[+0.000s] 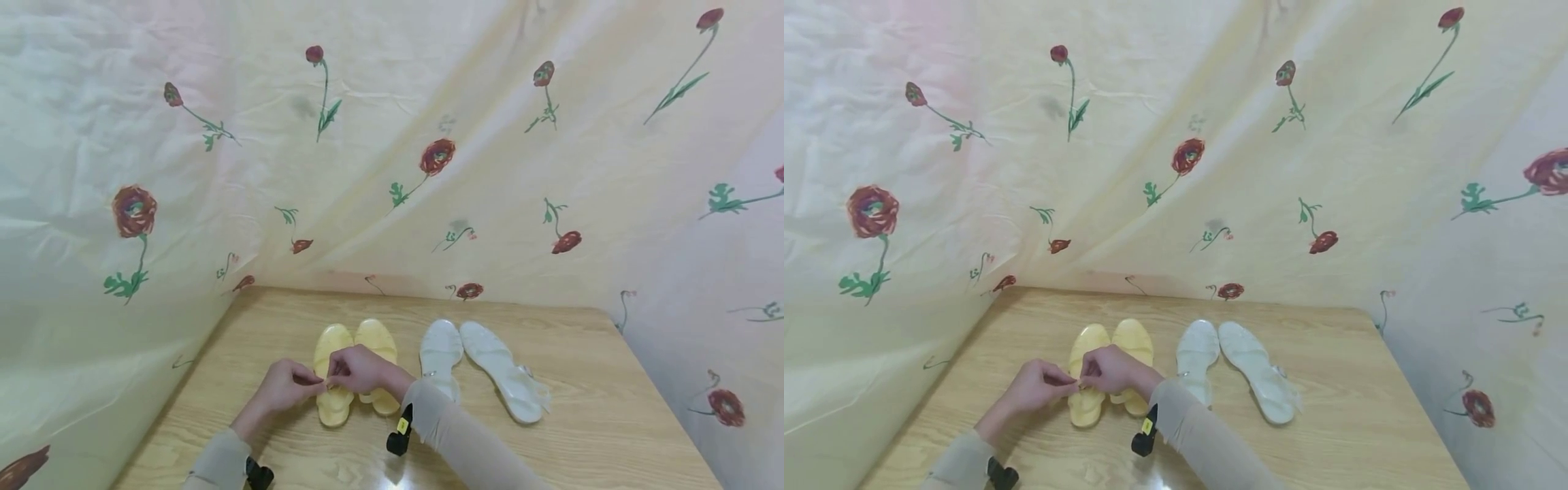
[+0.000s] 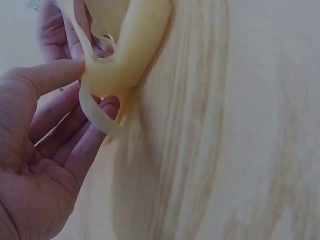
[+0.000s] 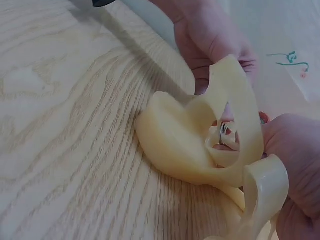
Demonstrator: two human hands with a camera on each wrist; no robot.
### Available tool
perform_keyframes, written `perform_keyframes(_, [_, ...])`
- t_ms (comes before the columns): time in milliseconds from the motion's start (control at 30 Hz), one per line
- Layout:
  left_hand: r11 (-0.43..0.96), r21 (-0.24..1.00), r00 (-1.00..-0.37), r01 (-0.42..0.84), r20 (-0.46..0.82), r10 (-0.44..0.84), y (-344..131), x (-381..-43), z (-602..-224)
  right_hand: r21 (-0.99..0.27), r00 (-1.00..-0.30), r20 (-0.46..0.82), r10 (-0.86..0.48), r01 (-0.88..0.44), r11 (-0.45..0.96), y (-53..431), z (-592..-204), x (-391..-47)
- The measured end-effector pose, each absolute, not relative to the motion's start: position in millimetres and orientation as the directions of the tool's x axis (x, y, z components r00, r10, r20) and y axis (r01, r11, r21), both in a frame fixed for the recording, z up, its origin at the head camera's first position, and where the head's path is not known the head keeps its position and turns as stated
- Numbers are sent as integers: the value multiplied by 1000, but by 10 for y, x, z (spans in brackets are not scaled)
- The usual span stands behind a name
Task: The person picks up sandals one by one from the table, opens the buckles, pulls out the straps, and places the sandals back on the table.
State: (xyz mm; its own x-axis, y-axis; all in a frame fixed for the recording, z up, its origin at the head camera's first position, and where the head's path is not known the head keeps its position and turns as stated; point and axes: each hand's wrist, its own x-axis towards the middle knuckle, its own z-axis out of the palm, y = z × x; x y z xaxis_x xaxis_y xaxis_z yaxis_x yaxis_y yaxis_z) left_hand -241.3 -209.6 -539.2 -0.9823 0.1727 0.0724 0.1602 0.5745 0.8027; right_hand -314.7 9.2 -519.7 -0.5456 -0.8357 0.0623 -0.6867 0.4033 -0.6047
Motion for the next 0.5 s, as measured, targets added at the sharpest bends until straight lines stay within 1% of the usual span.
perform_keyframes(200, [549, 826, -987, 127, 48, 156, -2104, -2417, -5423, -614, -575, 62, -816, -666, 423, 102, -5152, -3117])
perform_keyframes(367, [528, 838, -985, 141, 64, 162, -2120, -2393, -5425, -657, -570, 42, -821, -634, 407, 73, -5111, -3084])
perform_keyframes(500, [527, 838, -985, 140, 64, 160, -2115, -2377, -5426, -659, -569, 46, -821, -635, 403, 66, -5128, -3080])
